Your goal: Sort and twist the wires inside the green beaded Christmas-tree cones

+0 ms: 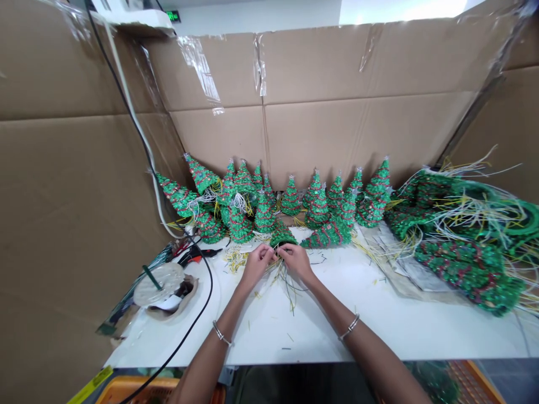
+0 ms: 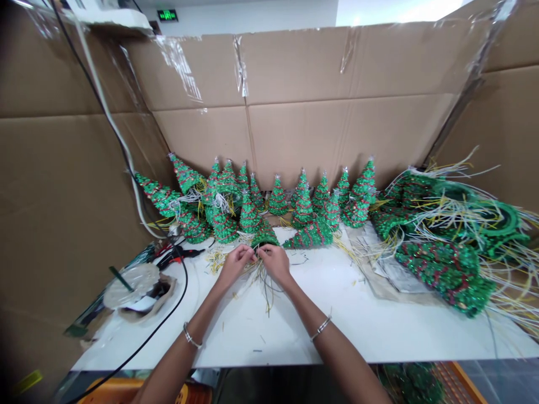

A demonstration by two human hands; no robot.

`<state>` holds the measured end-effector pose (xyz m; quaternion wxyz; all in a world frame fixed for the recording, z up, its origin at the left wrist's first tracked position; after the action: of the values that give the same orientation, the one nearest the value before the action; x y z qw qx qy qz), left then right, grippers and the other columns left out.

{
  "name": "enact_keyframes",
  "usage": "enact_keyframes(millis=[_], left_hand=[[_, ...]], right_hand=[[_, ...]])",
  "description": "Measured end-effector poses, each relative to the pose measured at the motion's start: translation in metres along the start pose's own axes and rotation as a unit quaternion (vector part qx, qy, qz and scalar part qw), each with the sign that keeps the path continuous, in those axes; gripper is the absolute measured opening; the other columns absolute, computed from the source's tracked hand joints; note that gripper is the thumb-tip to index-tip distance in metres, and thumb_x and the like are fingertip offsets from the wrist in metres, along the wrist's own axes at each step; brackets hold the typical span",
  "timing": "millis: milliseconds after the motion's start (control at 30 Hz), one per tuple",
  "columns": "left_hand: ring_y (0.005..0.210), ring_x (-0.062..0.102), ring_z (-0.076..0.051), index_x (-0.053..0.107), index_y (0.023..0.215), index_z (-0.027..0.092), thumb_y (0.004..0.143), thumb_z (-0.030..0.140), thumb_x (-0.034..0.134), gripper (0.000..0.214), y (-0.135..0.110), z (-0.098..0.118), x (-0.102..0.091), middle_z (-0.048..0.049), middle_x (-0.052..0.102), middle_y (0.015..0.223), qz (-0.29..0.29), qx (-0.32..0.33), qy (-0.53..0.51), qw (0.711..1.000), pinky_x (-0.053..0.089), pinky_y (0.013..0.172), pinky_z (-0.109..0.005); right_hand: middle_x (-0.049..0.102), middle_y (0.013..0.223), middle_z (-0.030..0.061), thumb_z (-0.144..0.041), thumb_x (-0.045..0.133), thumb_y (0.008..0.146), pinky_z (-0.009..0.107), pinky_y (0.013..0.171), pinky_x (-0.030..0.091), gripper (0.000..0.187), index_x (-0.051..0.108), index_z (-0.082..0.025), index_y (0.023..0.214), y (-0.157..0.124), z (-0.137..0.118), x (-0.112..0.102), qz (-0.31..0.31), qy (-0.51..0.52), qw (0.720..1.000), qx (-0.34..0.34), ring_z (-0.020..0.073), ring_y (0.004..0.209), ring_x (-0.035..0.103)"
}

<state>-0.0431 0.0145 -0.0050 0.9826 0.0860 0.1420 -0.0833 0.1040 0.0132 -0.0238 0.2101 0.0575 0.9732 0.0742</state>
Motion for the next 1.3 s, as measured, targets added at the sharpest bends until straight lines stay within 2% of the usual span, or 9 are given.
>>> enact_keyframes(millis=[133, 233, 367, 567, 733, 833, 1000, 1133, 1300], left_hand=[[0.065, 0.055, -0.014, 0.059, 0.075, 0.017, 0.080, 0.045, 0.056, 0.029, 0.001, 0.002, -0.005, -0.0013, 0.062, 0.071, 0.041, 0.031, 0.055, 0.997, 0.043, 0.062, -0.025], [0.052, 0.049, -0.011, 0.057, 0.078, 0.017, 0.079, 0.048, 0.057, 0.031, 0.003, -0.001, -0.002, 0.0025, 0.054, 0.057, -0.012, -0.009, -0.025, 1.000, 0.039, 0.054, -0.024], [0.050, 0.050, -0.011, 0.058, 0.084, 0.016, 0.077, 0.051, 0.059, 0.036, 0.002, -0.002, 0.002, 0.0015, 0.057, 0.059, -0.056, -0.030, -0.077, 0.995, 0.040, 0.052, -0.024], [0.067, 0.056, -0.015, 0.067, 0.080, 0.016, 0.080, 0.044, 0.060, 0.029, -0.004, 0.007, 0.001, -0.0023, 0.064, 0.072, -0.080, 0.043, 0.031, 0.995, 0.041, 0.062, -0.025], [0.066, 0.056, -0.016, 0.068, 0.076, 0.016, 0.079, 0.045, 0.057, 0.031, -0.001, 0.004, -0.009, -0.0024, 0.064, 0.070, -0.038, 0.017, 0.065, 0.997, 0.041, 0.061, -0.025], [0.062, 0.054, -0.016, 0.067, 0.072, 0.016, 0.077, 0.044, 0.057, 0.030, 0.001, -0.002, -0.012, -0.0012, 0.062, 0.065, 0.000, -0.001, 0.089, 0.996, 0.040, 0.060, -0.026], [0.062, 0.055, -0.016, 0.069, 0.071, 0.015, 0.076, 0.046, 0.058, 0.033, 0.001, -0.011, -0.003, -0.0018, 0.064, 0.064, -0.028, 0.005, 0.117, 0.993, 0.039, 0.061, -0.026], [0.063, 0.056, -0.016, 0.069, 0.071, 0.015, 0.073, 0.041, 0.059, 0.028, 0.001, -0.011, -0.001, -0.0025, 0.065, 0.065, -0.014, -0.021, 0.083, 0.996, 0.040, 0.062, -0.026], [0.059, 0.053, -0.014, 0.064, 0.068, 0.015, 0.069, 0.037, 0.060, 0.022, 0.004, -0.002, -0.010, 0.0001, 0.060, 0.059, -0.008, -0.066, -0.007, 0.998, 0.040, 0.059, -0.025]], right_hand=[[0.057, 0.050, -0.0025, -0.044, 0.055, 0.080, 0.023, 0.048, 0.028, 0.029, 0.070, -0.021, 0.072, 0.000, 0.001, -0.005, 0.008, -0.018, 0.999, -0.035, 0.0128, 0.048, 0.049], [0.053, 0.048, -0.0028, -0.041, 0.056, 0.078, 0.023, 0.047, 0.028, 0.026, 0.066, -0.020, 0.069, 0.000, -0.001, -0.006, 0.007, 0.040, 0.999, -0.020, 0.0126, 0.047, 0.046], [0.046, 0.039, -0.0056, -0.043, 0.060, 0.074, 0.023, 0.043, 0.027, 0.026, 0.064, -0.017, 0.074, -0.002, -0.004, -0.005, -0.063, 0.214, 0.973, 0.063, 0.0106, 0.037, 0.038], [0.043, 0.038, -0.0071, -0.053, 0.063, 0.072, 0.023, 0.038, 0.013, 0.037, 0.061, -0.017, 0.075, -0.008, -0.009, -0.005, -0.143, 0.315, 0.931, 0.118, 0.0063, 0.034, 0.025], [0.044, 0.039, -0.0082, -0.048, 0.069, 0.067, 0.022, 0.038, 0.012, 0.035, 0.060, -0.016, 0.080, -0.006, -0.002, -0.004, -0.142, 0.359, 0.912, 0.137, 0.0052, 0.034, 0.024], [0.045, 0.040, -0.0078, -0.047, 0.064, 0.070, 0.022, 0.037, 0.009, 0.033, 0.061, -0.016, 0.082, -0.005, 0.000, -0.005, -0.162, 0.355, 0.911, 0.132, 0.0047, 0.033, 0.022], [0.050, 0.038, -0.0055, -0.042, 0.062, 0.073, 0.021, 0.037, 0.016, 0.026, 0.061, -0.016, 0.076, -0.006, -0.001, -0.002, -0.192, 0.304, 0.928, 0.101, 0.0065, 0.032, 0.029], [0.051, 0.037, -0.0052, -0.040, 0.063, 0.075, 0.020, 0.038, 0.022, 0.023, 0.058, -0.018, 0.071, -0.007, 0.004, 0.005, -0.196, 0.285, 0.935, 0.080, 0.0080, 0.032, 0.036], [0.054, 0.038, -0.0042, -0.039, 0.061, 0.076, 0.020, 0.035, 0.019, 0.024, 0.063, -0.016, 0.079, -0.006, 0.007, 0.007, -0.226, 0.272, 0.932, 0.082, 0.0066, 0.029, 0.034]])
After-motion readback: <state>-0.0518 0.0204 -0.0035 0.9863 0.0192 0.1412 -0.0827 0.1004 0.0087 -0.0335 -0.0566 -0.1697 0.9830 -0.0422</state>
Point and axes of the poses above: each hand's wrist, its own y-axis towards the middle knuckle, its own x-axis out of the palm, z = x × y, the point moved 2 cm from there along y, towards the middle knuckle
